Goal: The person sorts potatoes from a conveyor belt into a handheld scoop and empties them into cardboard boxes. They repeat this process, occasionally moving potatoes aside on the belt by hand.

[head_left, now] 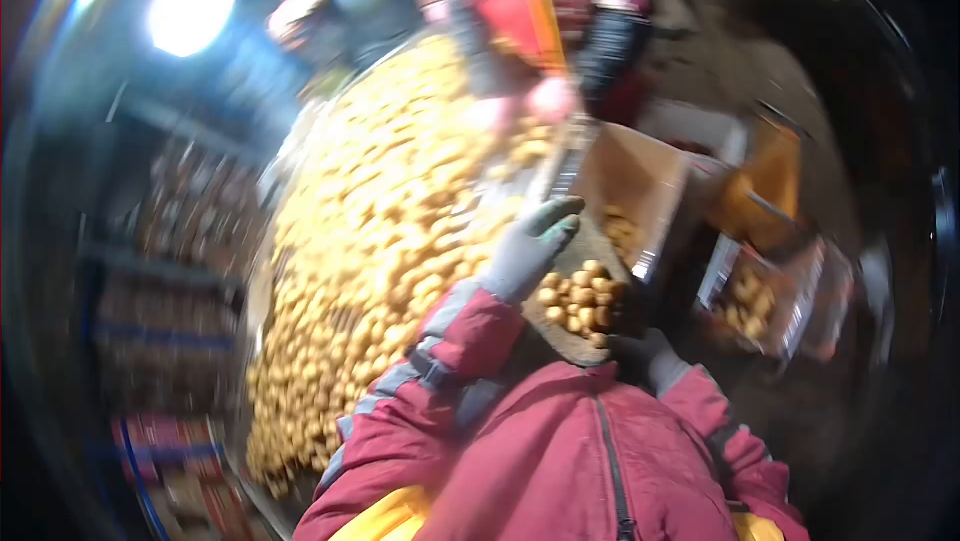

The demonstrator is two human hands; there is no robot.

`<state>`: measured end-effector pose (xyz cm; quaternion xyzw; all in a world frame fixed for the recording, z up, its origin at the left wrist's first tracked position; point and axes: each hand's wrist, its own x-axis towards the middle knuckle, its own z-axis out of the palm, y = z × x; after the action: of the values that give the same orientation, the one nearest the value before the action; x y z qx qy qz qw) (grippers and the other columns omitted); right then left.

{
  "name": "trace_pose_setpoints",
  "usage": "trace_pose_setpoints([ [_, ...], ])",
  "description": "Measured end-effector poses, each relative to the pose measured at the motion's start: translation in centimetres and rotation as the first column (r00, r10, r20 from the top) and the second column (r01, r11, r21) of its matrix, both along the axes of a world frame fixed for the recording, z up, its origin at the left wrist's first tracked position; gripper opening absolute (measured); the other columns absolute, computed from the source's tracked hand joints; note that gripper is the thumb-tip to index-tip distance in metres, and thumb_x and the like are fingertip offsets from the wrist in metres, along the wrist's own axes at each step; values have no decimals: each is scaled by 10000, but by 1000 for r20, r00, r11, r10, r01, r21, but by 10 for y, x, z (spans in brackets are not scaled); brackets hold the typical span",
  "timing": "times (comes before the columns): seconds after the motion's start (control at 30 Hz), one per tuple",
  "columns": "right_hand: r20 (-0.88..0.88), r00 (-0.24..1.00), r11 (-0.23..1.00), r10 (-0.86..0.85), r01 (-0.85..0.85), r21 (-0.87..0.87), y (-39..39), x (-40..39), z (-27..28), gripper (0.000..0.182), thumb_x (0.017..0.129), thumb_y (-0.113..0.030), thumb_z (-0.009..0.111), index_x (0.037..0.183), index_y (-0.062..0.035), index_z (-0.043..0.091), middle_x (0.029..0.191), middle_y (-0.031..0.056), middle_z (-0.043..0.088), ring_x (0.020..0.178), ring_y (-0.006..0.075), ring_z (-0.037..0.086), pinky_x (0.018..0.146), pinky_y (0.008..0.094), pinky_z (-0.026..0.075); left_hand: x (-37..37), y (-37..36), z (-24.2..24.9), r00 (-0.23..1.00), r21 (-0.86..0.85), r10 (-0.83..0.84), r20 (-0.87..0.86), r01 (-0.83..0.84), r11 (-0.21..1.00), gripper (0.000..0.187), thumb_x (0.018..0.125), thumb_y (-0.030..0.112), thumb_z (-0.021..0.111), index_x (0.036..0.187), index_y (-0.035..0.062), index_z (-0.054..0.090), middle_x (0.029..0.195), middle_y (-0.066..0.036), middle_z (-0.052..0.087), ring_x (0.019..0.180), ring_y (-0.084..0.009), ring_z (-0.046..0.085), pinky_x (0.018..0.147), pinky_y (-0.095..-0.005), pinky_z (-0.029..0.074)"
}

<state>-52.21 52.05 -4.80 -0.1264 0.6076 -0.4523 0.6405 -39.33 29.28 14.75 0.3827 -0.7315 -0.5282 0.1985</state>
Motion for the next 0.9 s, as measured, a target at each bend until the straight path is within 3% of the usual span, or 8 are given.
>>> trace_pose_setpoints([
  [0.03,55,993,990,-105,110,-92,-20,15,26,310,864,-243,786,951,49,730,696,110,695,626,209,688,546,361,536,37,-17,-14,989,39,42,-143,-37,999,368,983,214,647,1304,34,648,1257,-101,693,1141,-161,634,1005,-300,480],
  [0.17,91,947,936,309,-320,149,-85,35,79,323,895,-276,763,844,32,681,590,148,643,390,238,579,365,329,473,170,-31,-28,838,98,532,-124,-523,847,405,960,206,671,1297,-15,626,1245,-159,679,1147,-220,645,1016,-321,487],
  [0.23,43,914,900,403,-405,159,-114,44,83,384,901,-321,756,803,45,691,592,160,644,393,235,579,358,317,463,238,-38,-66,770,-185,637,25,-623,760,496,904,234,735,1317,-7,604,1272,-198,647,1201,-288,615,1055,-378,466],
  [0.3,1,893,881,451,-445,161,-141,67,83,388,896,-323,761,834,55,698,600,169,649,393,240,578,353,327,456,314,-36,-91,641,-490,748,175,-602,631,553,868,245,768,1328,-6,592,1300,-225,621,1236,-324,588,1077,-405,446],
  [0.43,-15,894,882,448,-440,169,-187,107,90,370,884,-304,774,876,58,697,601,177,651,390,242,571,351,336,451,487,-46,-143,395,-577,902,174,-701,418,669,798,307,794,1351,5,570,1383,-255,541,1306,-408,490,1122,-460,384],
  [0.63,-156,853,864,498,-475,163,-238,157,135,247,897,-219,739,936,22,702,673,95,658,492,176,567,431,306,437,653,-92,-145,-76,-873,955,285,-433,226,667,809,397,763,1348,46,586,1376,-244,542,1333,-432,430,1119,-531,368],
  [0.8,-144,884,881,444,-402,248,-254,172,141,249,907,-216,723,914,30,686,588,133,641,375,209,545,341,314,419,702,-181,-147,-160,-852,926,341,-470,232,612,858,478,711,1342,117,613,1359,-210,574,1330,-392,460,1104,-509,390],
  [0.9,-179,879,866,442,-367,339,-265,173,148,240,905,-226,726,918,12,696,582,115,639,386,194,559,354,296,427,687,-237,-162,214,-586,773,598,-541,603,635,856,536,691,1356,153,605,1356,-201,578,1314,-382,487,1064,-490,429],
])
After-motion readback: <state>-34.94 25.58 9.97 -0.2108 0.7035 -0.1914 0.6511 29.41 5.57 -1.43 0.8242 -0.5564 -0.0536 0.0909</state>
